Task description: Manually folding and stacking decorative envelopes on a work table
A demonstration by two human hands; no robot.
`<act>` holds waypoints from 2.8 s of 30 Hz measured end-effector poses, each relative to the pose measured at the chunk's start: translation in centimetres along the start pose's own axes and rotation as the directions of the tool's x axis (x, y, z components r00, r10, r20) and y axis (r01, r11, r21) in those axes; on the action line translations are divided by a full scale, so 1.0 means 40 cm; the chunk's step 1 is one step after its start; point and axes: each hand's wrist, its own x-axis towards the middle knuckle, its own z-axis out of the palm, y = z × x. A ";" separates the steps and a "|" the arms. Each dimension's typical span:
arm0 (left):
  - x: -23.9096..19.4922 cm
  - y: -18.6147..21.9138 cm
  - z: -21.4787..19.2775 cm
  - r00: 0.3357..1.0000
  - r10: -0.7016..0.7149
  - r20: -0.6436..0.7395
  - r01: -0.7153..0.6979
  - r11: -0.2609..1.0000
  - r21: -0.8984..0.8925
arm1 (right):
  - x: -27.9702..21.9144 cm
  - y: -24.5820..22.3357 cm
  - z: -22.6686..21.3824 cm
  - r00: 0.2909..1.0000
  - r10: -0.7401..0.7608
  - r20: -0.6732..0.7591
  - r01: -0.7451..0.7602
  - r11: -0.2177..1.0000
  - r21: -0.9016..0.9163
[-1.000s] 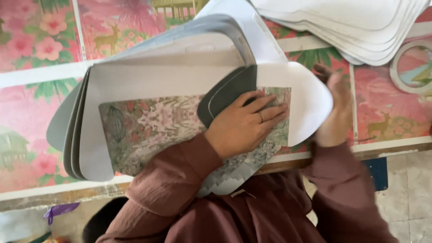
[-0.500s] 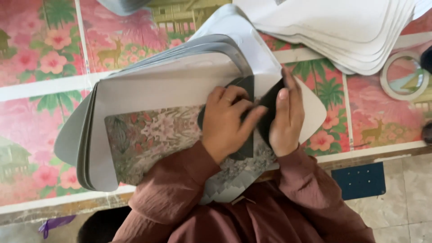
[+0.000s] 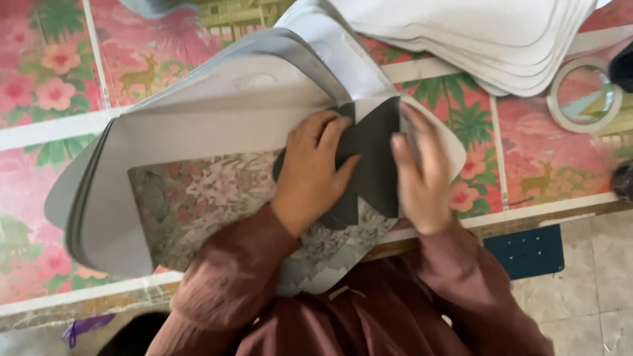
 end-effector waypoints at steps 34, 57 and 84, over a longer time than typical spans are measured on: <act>-0.060 -0.013 0.073 0.828 0.553 0.090 -0.558 0.829 0.042 | 0.028 -0.100 0.084 0.956 0.195 -0.221 -0.151 0.968 0.200; 0.005 -0.022 0.025 0.996 0.046 -0.080 -0.040 0.996 0.077 | 0.185 0.143 -0.061 0.633 0.553 0.542 -0.737 0.645 0.202; 0.007 -0.019 0.029 0.999 0.040 -0.016 -0.037 0.989 0.141 | 0.023 -0.015 -0.113 0.466 0.491 0.736 -0.750 0.661 0.034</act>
